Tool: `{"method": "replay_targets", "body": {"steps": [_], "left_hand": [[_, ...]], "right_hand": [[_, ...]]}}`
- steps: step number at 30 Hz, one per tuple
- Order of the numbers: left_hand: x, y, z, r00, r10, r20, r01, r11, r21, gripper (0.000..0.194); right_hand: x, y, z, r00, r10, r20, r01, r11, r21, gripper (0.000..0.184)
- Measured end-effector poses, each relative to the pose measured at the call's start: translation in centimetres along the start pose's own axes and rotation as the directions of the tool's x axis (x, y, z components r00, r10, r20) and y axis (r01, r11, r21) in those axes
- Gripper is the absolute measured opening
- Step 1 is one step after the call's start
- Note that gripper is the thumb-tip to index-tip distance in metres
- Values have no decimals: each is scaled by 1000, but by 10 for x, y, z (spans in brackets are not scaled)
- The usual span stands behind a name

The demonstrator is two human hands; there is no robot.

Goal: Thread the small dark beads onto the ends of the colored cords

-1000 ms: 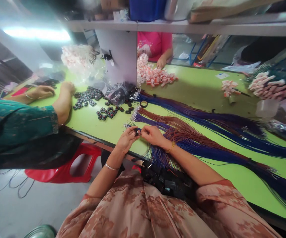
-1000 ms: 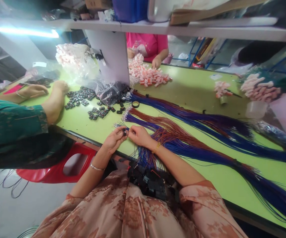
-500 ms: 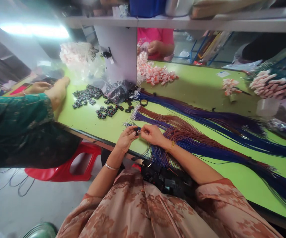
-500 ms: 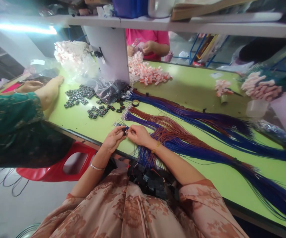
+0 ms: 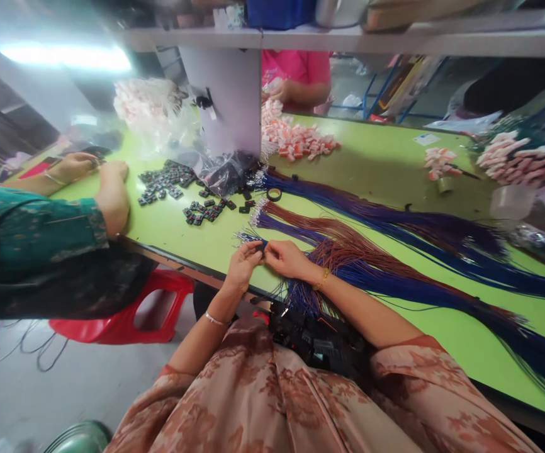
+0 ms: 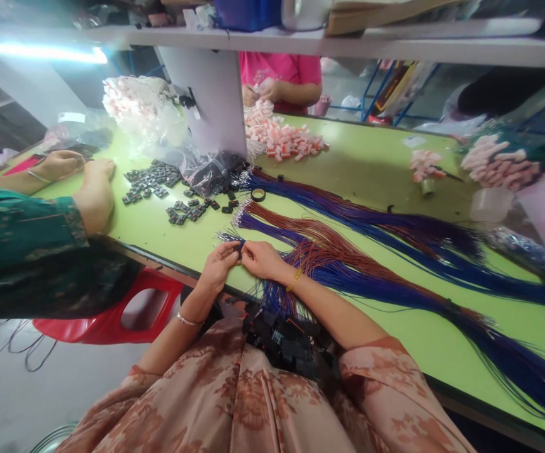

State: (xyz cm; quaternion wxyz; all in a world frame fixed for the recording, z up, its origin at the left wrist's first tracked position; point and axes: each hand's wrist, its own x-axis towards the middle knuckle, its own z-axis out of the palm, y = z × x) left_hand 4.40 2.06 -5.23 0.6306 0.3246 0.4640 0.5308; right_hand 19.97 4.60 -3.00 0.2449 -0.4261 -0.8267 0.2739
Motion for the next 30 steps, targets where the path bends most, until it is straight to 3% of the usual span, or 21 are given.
{"method": "replay_targets", "body": {"steps": [4, 6, 9, 12, 15, 18, 21, 24, 26, 30], "left_hand": [[4, 4, 1, 994, 104, 38, -110, 976, 191, 32], [9, 11, 4, 975, 206, 89, -224, 903, 368, 29], [15, 22, 11, 934, 304, 189, -344, 622, 703, 25], [14, 29, 14, 935, 260, 240, -318, 323, 891, 21], [6, 31, 12, 949, 220, 225, -274, 224, 935, 20], [1, 27, 7, 937, 284, 205, -296, 330, 896, 21], [0, 19, 6, 944, 289, 158, -308, 602, 737, 23], [1, 12, 8, 980, 180, 89, -201, 882, 427, 24], [0, 10, 10, 993, 105, 56, -115, 964, 239, 26], [0, 9, 13, 999, 7, 45, -8, 1000, 20, 30]], "right_hand": [[6, 4, -7, 999, -30, 18, 31, 998, -52, 16], [16, 11, -17, 1000, 1, -30, -4, 997, -83, 21], [32, 24, -28, 982, 148, -116, -175, 944, -279, 21], [42, 32, -29, 958, 273, -88, -282, 844, -457, 24], [44, 32, -25, 951, 306, -55, -285, 787, -547, 28], [44, 31, -22, 957, 287, -45, -255, 758, -600, 28], [44, 31, -22, 962, 268, -48, -239, 747, -620, 24], [44, 33, -25, 962, 258, -84, -260, 783, -565, 23], [46, 33, -26, 968, 226, -107, -249, 842, -478, 21], [56, 23, -26, 984, 85, -160, -125, 958, -260, 15]]}}
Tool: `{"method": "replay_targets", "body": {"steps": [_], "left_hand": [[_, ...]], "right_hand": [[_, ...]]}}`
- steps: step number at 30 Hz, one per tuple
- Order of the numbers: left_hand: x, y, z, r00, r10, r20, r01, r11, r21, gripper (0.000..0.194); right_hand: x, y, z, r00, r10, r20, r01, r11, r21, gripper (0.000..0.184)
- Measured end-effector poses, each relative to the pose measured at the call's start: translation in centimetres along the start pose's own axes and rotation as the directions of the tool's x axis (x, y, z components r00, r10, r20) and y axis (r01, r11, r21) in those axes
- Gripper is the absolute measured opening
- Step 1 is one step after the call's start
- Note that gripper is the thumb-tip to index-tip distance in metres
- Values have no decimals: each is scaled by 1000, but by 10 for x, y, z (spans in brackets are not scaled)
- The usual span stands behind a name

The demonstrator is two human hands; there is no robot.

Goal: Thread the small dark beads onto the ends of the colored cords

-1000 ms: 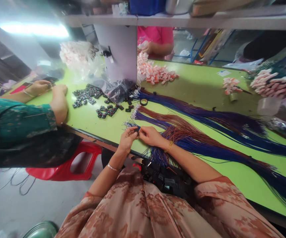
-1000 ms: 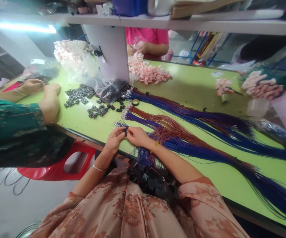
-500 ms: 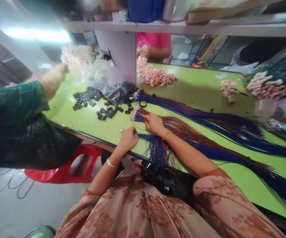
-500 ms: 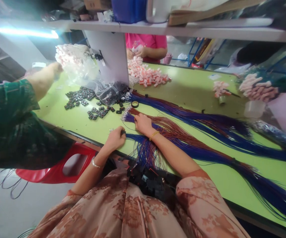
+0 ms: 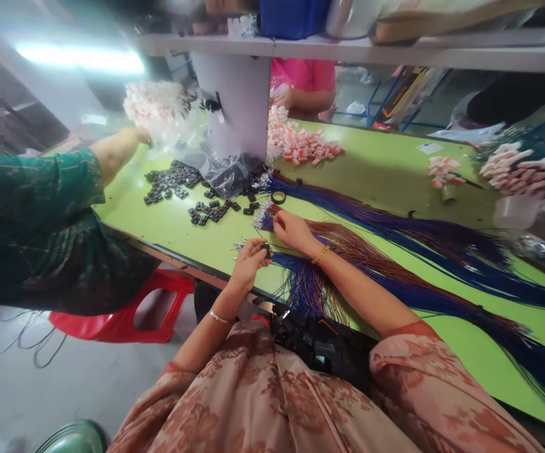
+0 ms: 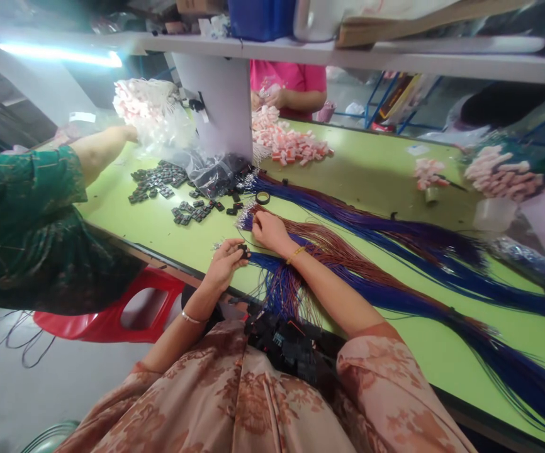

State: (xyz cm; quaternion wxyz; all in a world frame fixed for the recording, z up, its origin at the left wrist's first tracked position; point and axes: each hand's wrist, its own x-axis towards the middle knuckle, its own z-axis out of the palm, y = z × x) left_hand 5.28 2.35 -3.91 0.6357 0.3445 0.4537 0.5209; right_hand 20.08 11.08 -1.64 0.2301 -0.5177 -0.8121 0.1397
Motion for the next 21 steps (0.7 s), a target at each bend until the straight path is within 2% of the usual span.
{"method": "replay_targets", "body": {"steps": [4, 8, 15, 21], "left_hand": [[2, -3, 0, 1000, -10, 21, 12, 995, -99, 31], [4, -6, -1, 999, -26, 30, 31, 982, -188, 31], [7, -8, -1, 996, -59, 63, 73, 961, -266, 27], [7, -9, -2, 995, -56, 81, 77, 954, -290, 24]], "right_hand": [[10, -18, -4, 996, -70, -62, 85, 956, 282, 14], [2, -23, -8, 998, -49, -31, 58, 905, 421, 13], [-42, -10, -7, 998, -38, 57, 12, 915, 402, 13], [-55, -11, -8, 997, -24, 68, 0, 939, 343, 17]]}}
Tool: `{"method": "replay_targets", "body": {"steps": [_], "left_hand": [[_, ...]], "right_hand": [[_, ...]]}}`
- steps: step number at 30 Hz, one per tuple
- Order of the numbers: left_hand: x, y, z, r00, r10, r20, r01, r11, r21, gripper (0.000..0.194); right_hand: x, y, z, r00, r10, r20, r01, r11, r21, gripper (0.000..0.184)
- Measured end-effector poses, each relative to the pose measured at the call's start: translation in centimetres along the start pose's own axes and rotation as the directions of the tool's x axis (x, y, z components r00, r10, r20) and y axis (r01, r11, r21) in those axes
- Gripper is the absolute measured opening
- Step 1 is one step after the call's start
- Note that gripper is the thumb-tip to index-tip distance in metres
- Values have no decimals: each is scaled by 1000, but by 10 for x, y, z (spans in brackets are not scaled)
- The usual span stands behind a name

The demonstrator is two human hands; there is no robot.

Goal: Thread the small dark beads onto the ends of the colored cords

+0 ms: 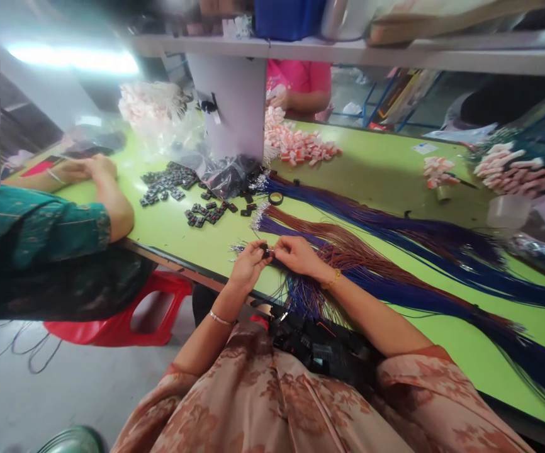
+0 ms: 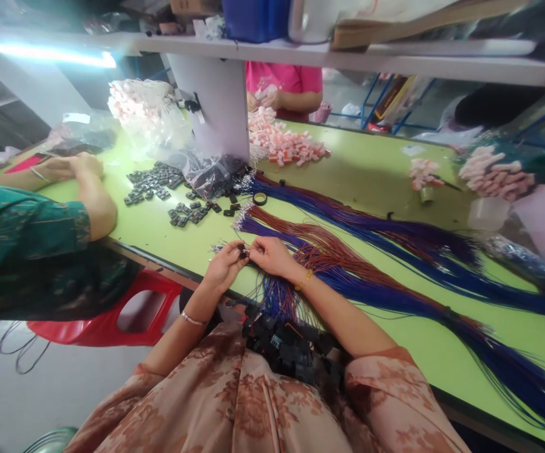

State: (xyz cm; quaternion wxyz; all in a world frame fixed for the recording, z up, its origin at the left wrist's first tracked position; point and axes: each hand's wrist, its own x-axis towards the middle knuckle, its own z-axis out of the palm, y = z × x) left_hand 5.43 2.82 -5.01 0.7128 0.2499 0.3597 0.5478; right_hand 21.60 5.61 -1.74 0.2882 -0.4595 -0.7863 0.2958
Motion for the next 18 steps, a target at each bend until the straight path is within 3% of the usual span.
{"method": "replay_targets", "body": {"steps": [18], "left_hand": [[-2, -5, 2, 998, 67, -18, -64, 991, 121, 36]], "right_hand": [[0, -2, 5, 1000, -21, 21, 23, 995, -97, 14]]}}
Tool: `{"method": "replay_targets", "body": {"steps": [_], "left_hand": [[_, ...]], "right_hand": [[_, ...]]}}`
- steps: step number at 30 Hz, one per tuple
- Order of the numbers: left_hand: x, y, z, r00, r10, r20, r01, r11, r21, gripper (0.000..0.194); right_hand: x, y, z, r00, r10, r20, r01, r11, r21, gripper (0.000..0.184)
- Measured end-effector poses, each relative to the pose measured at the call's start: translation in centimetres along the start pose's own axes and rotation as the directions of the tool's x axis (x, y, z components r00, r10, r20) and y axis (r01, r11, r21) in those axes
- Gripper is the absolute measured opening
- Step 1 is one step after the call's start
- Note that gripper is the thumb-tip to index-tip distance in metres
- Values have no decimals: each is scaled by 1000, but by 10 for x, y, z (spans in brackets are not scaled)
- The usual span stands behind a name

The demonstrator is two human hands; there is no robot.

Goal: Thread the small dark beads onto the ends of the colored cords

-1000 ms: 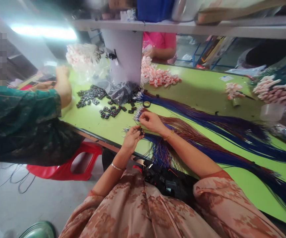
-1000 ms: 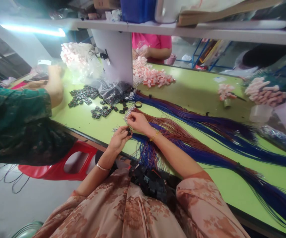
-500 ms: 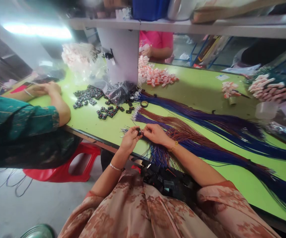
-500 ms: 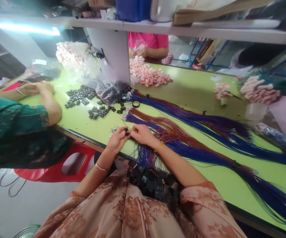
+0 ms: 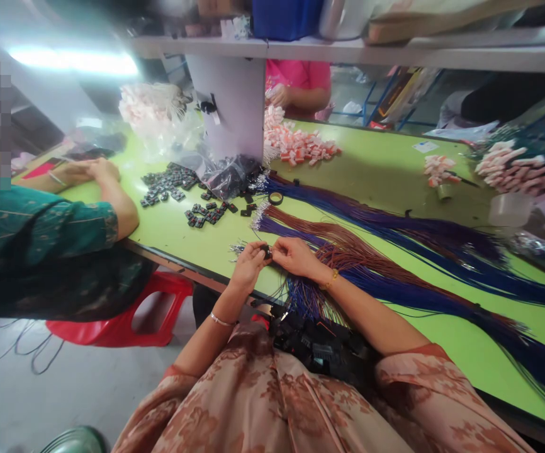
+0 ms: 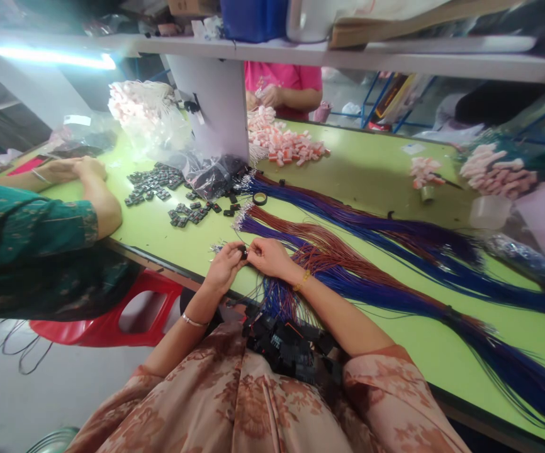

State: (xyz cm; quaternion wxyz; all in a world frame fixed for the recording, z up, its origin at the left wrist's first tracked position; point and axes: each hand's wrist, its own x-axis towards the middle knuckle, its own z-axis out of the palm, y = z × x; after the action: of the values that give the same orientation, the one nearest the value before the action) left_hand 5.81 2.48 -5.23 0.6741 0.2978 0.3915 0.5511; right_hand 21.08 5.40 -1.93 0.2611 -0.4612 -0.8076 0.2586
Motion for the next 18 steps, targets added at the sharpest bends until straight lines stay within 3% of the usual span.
{"method": "replay_targets", "body": {"steps": [8, 14, 18], "left_hand": [[2, -1, 4, 996, 15, -90, -13, 999, 29, 36], [6, -3, 6, 986, 40, -163, -26, 996, 89, 34], [8, -1, 5, 992, 2, -125, 7, 997, 72, 31]], "right_hand": [[-1, 1, 2, 994, -112, 2, 112, 992, -51, 16], [-3, -2, 9, 998, -61, 23, 65, 972, -224, 17], [17, 11, -4, 996, -77, 34, 81, 990, -119, 22]]}}
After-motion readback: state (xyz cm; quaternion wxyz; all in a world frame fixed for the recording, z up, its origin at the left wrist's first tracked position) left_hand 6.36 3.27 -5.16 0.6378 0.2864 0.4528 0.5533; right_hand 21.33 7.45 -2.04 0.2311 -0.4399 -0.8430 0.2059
